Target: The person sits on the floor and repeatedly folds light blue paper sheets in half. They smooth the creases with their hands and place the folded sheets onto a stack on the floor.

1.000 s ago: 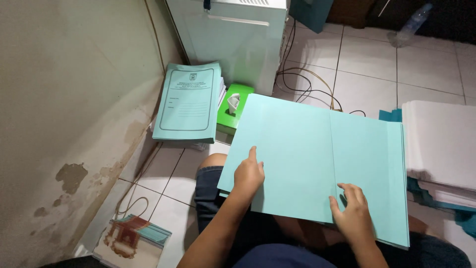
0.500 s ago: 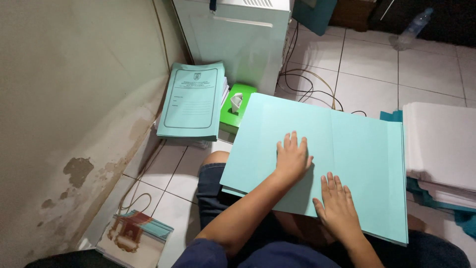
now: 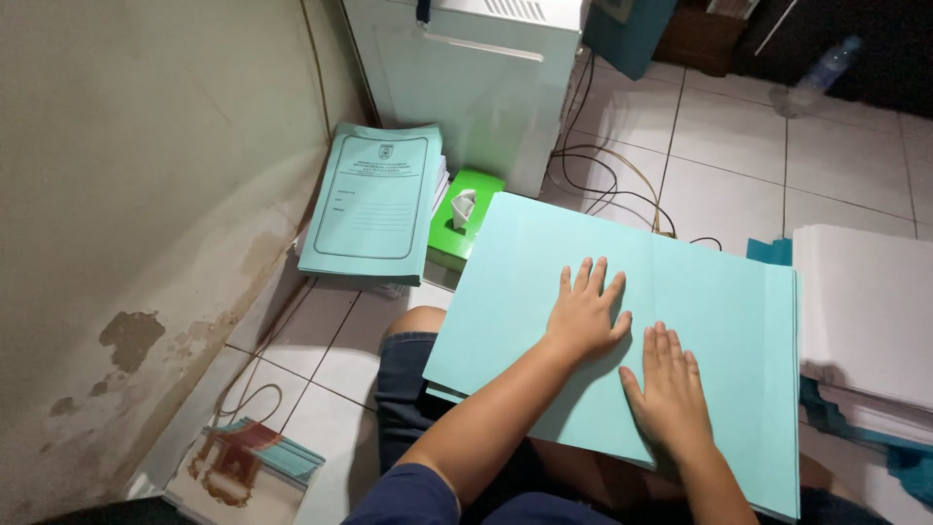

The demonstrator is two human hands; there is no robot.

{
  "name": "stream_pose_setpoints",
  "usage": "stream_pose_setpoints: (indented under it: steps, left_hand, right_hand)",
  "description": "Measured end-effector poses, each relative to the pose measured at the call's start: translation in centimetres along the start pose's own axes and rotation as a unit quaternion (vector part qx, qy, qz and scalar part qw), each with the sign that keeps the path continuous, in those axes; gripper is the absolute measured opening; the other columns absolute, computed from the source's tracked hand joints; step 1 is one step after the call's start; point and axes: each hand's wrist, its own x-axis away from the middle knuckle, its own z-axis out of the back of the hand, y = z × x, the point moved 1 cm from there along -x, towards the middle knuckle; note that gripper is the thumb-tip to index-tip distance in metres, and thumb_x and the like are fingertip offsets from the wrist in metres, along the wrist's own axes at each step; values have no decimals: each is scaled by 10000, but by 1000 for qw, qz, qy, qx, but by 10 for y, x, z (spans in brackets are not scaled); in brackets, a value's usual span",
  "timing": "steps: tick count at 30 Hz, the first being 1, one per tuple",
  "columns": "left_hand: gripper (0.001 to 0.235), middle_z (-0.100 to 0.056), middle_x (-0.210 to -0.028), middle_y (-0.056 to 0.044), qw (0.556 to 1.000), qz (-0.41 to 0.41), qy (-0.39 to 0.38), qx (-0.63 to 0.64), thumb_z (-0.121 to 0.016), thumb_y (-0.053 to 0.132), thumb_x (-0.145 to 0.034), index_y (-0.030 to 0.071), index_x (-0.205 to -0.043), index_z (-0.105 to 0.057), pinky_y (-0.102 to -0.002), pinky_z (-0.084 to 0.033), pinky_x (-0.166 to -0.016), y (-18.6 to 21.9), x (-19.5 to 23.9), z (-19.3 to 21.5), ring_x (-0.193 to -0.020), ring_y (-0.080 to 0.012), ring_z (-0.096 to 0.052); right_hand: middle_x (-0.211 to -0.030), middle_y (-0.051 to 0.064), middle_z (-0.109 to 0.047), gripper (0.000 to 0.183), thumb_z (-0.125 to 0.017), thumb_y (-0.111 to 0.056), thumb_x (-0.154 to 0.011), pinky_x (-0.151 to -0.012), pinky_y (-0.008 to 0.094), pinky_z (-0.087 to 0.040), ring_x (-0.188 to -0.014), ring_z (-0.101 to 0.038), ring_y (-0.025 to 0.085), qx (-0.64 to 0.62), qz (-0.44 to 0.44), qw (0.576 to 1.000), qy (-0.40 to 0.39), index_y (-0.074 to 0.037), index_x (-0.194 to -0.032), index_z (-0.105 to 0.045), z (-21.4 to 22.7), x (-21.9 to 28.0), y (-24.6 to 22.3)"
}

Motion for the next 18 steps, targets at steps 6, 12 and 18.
stream_pose_setpoints:
  steps: [6,12,18]
  left_hand:
    - [643,-424,-1616,-241,1000,-4,12,23,-434,467,-966,162,-1529,-502,-643,-180,-1255,4,5,17,-1555,-413,-336]
    - [616,-439,-1617,-232,999,0,15,28,-415,456,-981,195,-1530,-519,-639,-184,-1256,2,5,13,-1560,-408,-342]
    - [605,-412,-1626,-246,999,32,7,41,-392,428,-997,170,-1533,-505,-643,-132,-1261,4,4,23,-1574,-401,-303]
  right_hand:
    - [-1749,77,-138,713,-199,-541,-1079,-1310,439,-46,-1613,-102,230,41,-45,996,-72,-143,-1668,-148,-2,-62,8]
    - [-1744,94,-167,675,-208,-480,-1091,-1311,435,-76,-1612,-127,245,44,-46,995,-73,-128,-1666,-171,5,-36,-2]
    - [-1741,115,-141,699,-194,-502,-1085,-1307,435,-83,-1605,-121,265,59,-46,993,-96,-103,-1657,-149,12,24,-18]
